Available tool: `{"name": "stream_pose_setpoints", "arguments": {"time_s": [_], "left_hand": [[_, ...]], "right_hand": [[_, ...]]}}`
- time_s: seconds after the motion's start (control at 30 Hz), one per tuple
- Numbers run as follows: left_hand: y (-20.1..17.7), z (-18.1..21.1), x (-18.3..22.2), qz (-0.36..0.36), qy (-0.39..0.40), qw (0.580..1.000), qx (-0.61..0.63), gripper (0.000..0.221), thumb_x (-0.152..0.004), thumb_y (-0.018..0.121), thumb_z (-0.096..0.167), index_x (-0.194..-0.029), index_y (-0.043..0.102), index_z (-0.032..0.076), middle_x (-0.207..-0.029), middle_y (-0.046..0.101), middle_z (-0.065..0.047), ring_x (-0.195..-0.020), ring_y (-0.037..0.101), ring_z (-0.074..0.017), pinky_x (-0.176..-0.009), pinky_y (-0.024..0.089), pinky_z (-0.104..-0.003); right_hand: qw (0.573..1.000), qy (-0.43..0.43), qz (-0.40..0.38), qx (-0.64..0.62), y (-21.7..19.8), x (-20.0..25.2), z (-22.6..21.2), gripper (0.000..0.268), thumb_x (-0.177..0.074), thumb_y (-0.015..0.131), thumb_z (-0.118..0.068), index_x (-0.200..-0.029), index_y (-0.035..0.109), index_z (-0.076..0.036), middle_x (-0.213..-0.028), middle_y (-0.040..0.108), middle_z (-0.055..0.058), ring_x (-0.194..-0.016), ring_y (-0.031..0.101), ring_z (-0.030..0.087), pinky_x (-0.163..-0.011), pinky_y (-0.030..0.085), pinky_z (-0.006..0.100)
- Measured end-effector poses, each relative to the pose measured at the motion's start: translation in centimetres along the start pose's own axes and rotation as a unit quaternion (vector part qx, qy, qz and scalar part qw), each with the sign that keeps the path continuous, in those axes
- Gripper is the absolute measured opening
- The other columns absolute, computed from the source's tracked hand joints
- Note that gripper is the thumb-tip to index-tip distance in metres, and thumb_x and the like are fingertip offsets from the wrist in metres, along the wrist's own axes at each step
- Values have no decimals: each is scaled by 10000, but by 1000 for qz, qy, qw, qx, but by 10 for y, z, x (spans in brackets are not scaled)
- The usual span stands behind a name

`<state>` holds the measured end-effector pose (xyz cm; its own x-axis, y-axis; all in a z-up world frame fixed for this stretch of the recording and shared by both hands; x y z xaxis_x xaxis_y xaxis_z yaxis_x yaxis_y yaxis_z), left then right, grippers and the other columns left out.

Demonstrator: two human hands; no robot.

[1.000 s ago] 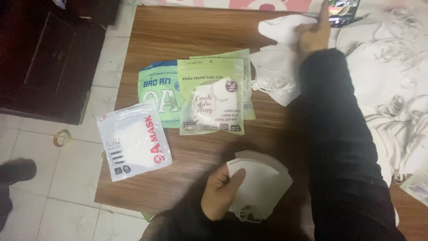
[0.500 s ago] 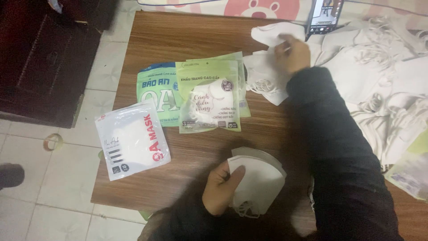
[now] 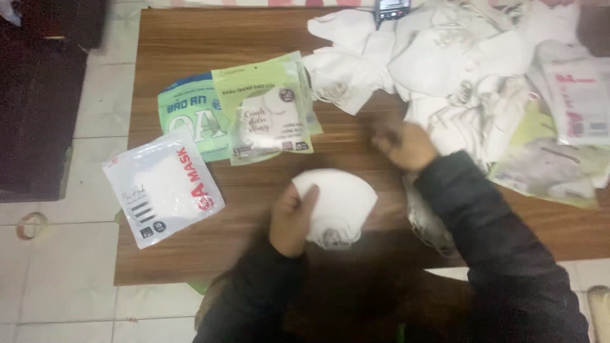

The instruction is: Inspecting and stacking white face masks on a wooden table

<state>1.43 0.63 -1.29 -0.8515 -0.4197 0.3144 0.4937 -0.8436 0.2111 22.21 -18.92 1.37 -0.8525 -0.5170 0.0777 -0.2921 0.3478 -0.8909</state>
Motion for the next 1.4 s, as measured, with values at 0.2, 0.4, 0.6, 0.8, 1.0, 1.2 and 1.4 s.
{"name": "stream_pose_setpoints", "arguments": {"time_s": [0.2,0.4,0.6,0.8,1.0,1.2,1.4], "left_hand": [[-6,36,-3,94,87,990,54,301,-988,679,184,-1192,678,-37,-1010,745,-192,-865,701,-206,-775,631,-416],[-6,49,3,103,111,982,112,299,-989,675,166,-1196,668,-49,-961,745,-177,-833,713,-172,-749,646,-381],[3,45,-3,97,99,986,96,292,-987,700,177,-1193,679,-29,-996,755,-229,-832,735,-207,-772,641,-412],[24,47,6,112,108,983,101,293,-971,708,138,-1185,667,-57,-961,742,-220,-828,723,-195,-756,647,-385],[38,38,3,101,106,985,92,301,-973,699,144,-1201,665,-50,-978,741,-200,-823,720,-186,-756,645,-373],[44,11,-6,81,109,987,92,310,-988,693,169,-1215,661,-40,-1006,742,-202,-853,722,-189,-764,643,-387],[54,10,-9,55,103,990,82,215,-1003,671,142,-1153,690,-11,-959,755,-198,-809,746,-204,-721,650,-378]], "right_hand": [[992,-77,-13,-99,69,70,-32,530,-824,745,-394,-1276,685,-124,-1185,722,247,-1065,670,521,-916,556,593],[987,-13,-93,134,98,66,-28,957,-666,823,-706,-1456,515,-263,-1430,547,64,-1262,581,346,-974,552,471],[972,48,-83,215,75,65,-84,734,-734,862,-462,-1348,600,-158,-1279,640,105,-1117,668,347,-847,573,486],[983,54,-116,134,111,40,-42,846,-691,881,-475,-1412,551,-180,-1334,630,126,-1128,667,383,-857,580,515],[985,54,-160,36,139,12,16,986,-640,904,-492,-1488,491,-205,-1400,618,150,-1141,668,425,-870,590,550],[977,13,-166,136,55,27,4,1154,-673,860,-618,-1605,275,-269,-1458,552,116,-1300,592,355,-1055,491,517],[986,12,-136,98,163,-19,111,922,-759,829,-520,-1530,460,-176,-1358,648,172,-1231,655,387,-1047,539,477]]}}
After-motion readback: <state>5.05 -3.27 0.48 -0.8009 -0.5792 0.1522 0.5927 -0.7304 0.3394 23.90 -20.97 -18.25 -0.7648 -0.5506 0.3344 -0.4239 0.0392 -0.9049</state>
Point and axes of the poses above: each hand's wrist, its own x-axis away from the middle knuckle, its own y-axis out of the palm, z = x × y, the point moved 3 cm from there along -x, towards the middle knuckle
